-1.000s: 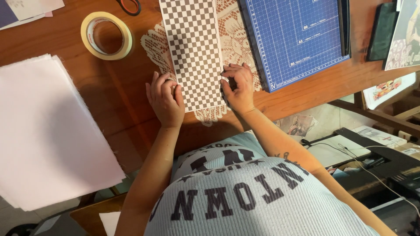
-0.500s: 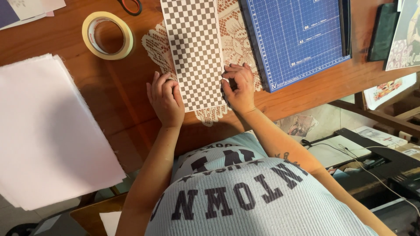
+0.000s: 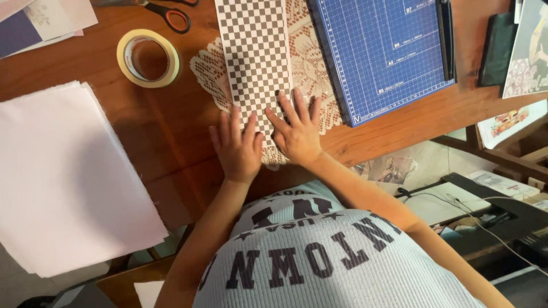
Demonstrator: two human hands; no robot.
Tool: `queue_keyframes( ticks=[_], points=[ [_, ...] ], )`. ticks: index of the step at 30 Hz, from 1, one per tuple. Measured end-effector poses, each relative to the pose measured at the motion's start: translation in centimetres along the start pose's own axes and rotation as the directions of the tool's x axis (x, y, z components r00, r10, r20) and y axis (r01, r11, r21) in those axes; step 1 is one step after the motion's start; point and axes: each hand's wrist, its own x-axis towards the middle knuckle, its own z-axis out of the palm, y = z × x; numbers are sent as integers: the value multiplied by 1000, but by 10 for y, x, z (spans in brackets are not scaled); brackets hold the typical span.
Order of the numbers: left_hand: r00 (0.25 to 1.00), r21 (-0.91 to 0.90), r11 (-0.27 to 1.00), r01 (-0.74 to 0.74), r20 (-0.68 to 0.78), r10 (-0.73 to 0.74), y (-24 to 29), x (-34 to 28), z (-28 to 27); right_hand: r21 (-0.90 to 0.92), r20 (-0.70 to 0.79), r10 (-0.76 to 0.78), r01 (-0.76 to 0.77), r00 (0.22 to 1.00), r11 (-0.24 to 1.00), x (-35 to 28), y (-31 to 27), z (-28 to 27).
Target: The person uses a paper trimmer to cut a sheet of checkered paper into smaller rectangular pieces. They align the paper on the blue cutting mat, press down the lever to slice it, and then separate the cut sections. The process is repeated to create multiple uniform pieces from the original sheet.
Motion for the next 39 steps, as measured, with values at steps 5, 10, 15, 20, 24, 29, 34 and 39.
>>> queue_keyframes(
  ticks=[5,10,15,20,24,29,34,39],
  points=[
    [996,174,985,4,-87,11,-35,-6,4,-54,16,15,-14,1000,998,-9,20,-9],
    [994,180,984,-17,-107,36,-41,-4,1,-66,26,54,-52,998,996,-22,35,-14],
    [990,176,984,-41,-125,63,-42,-3,1,-58,13,59,-58,998,997,-22,40,-18],
    [988,176,982,-61,-130,84,-40,-1,-1,-71,-8,45,-45,999,996,-24,43,-17],
    [986,168,983,-80,-130,102,-38,2,1,-90,-17,18,-19,1000,996,-19,39,-22],
    [986,190,974,-125,-81,143,-31,8,-12,-73,239,162,-149,957,986,-13,19,-41],
    [991,156,979,-129,-9,132,-16,7,-22,337,378,395,-522,837,783,-23,19,-36],
    [986,86,991,-101,139,88,-11,-1,-13,571,572,669,-816,474,90,-37,65,30]
  ],
)
